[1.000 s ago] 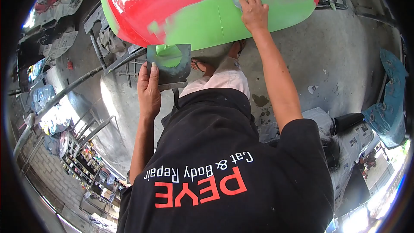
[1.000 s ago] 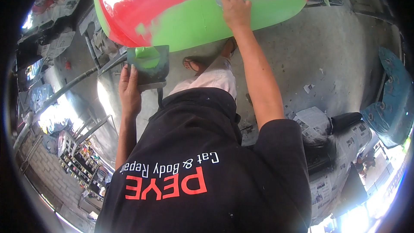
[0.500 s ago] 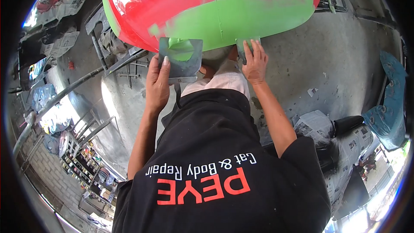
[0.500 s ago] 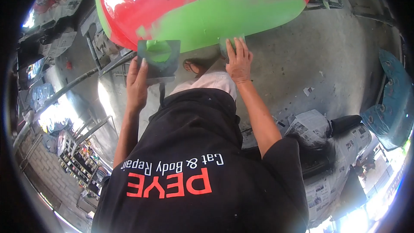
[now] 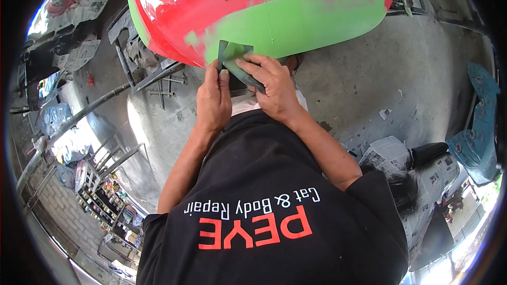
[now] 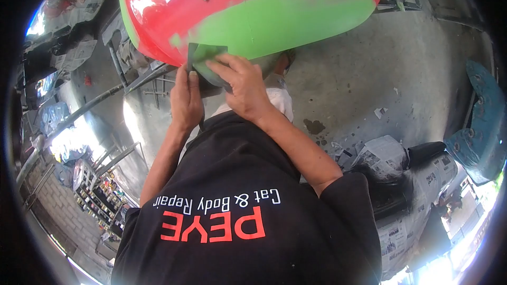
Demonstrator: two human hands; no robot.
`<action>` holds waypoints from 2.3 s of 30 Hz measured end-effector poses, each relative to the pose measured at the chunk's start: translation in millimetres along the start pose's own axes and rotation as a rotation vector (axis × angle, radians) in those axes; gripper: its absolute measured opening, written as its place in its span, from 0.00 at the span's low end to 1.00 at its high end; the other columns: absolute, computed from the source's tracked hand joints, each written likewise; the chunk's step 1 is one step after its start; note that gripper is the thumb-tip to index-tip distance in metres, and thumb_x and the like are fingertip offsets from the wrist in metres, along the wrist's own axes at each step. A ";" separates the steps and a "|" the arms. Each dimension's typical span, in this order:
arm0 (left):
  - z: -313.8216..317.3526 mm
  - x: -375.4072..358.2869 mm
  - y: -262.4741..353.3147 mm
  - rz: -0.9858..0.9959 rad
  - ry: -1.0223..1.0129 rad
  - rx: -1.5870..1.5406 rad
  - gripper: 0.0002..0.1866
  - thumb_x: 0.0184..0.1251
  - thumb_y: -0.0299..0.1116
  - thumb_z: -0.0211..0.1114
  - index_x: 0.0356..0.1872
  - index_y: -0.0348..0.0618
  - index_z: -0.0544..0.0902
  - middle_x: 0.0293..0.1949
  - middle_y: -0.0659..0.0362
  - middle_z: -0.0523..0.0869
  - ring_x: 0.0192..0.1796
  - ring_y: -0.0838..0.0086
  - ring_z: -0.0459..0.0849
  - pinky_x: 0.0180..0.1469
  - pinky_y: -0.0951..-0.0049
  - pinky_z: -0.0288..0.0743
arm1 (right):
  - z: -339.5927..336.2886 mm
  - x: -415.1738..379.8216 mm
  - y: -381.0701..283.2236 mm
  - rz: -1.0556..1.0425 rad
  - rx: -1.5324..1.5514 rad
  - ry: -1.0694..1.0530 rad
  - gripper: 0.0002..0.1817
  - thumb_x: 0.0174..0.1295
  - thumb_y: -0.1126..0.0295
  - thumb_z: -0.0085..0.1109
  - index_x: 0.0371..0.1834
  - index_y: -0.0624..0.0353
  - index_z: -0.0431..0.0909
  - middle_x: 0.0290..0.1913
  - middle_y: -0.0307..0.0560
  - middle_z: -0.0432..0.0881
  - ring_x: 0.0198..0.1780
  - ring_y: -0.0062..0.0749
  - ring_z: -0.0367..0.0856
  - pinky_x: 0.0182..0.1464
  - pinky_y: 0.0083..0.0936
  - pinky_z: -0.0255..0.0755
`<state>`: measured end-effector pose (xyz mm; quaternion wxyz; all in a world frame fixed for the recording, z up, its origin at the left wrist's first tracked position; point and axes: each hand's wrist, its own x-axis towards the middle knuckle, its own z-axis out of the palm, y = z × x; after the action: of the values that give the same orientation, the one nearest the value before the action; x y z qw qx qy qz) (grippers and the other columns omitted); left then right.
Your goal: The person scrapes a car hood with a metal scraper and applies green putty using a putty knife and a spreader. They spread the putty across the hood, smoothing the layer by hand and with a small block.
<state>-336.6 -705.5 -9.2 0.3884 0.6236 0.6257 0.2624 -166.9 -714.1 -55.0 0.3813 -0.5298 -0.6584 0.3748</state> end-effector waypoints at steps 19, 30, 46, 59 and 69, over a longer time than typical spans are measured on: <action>-21.3 -15.8 -35.0 -0.146 0.173 -0.113 0.19 0.88 0.38 0.47 0.63 0.34 0.75 0.49 0.56 0.85 0.51 0.76 0.78 0.57 0.75 0.72 | -53.4 114.3 190.1 0.006 -0.981 0.075 0.23 0.62 0.75 0.57 0.60 0.43 0.84 0.62 0.38 0.82 0.67 0.36 0.78 0.53 0.44 0.70; -31.7 -20.0 -50.6 -0.204 0.132 -0.146 0.19 0.88 0.39 0.48 0.64 0.35 0.76 0.53 0.56 0.82 0.55 0.76 0.77 0.61 0.74 0.69 | -27.6 -46.3 198.6 0.051 -0.968 0.070 0.32 0.59 0.78 0.57 0.69 0.43 0.75 0.70 0.40 0.73 0.75 0.39 0.67 0.54 0.44 0.67; -39.2 -29.8 -55.8 -0.190 0.121 -0.160 0.20 0.87 0.40 0.49 0.64 0.35 0.76 0.53 0.56 0.82 0.55 0.75 0.78 0.60 0.74 0.71 | 41.3 82.4 117.6 -0.081 -0.914 0.147 0.26 0.65 0.69 0.56 0.68 0.40 0.78 0.62 0.44 0.78 0.69 0.42 0.74 0.50 0.45 0.69; -53.3 -50.0 -71.3 -0.222 0.169 -0.157 0.20 0.87 0.39 0.48 0.65 0.35 0.75 0.55 0.55 0.82 0.57 0.74 0.78 0.61 0.74 0.70 | 64.3 111.7 124.7 -0.030 -0.924 0.050 0.22 0.66 0.70 0.57 0.63 0.39 0.82 0.57 0.42 0.78 0.65 0.42 0.75 0.50 0.48 0.70; -60.6 -48.5 -83.4 -0.220 0.162 -0.197 0.19 0.87 0.39 0.49 0.64 0.36 0.75 0.53 0.58 0.82 0.55 0.76 0.78 0.60 0.75 0.70 | 67.4 -27.4 132.3 -0.018 -0.954 0.005 0.33 0.62 0.75 0.58 0.73 0.35 0.74 0.69 0.46 0.72 0.73 0.44 0.69 0.49 0.41 0.70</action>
<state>-437.7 -750.9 -35.4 0.4222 0.4869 0.6909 0.3277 -169.0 -726.3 -205.5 0.1005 -0.6409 -0.7606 0.0261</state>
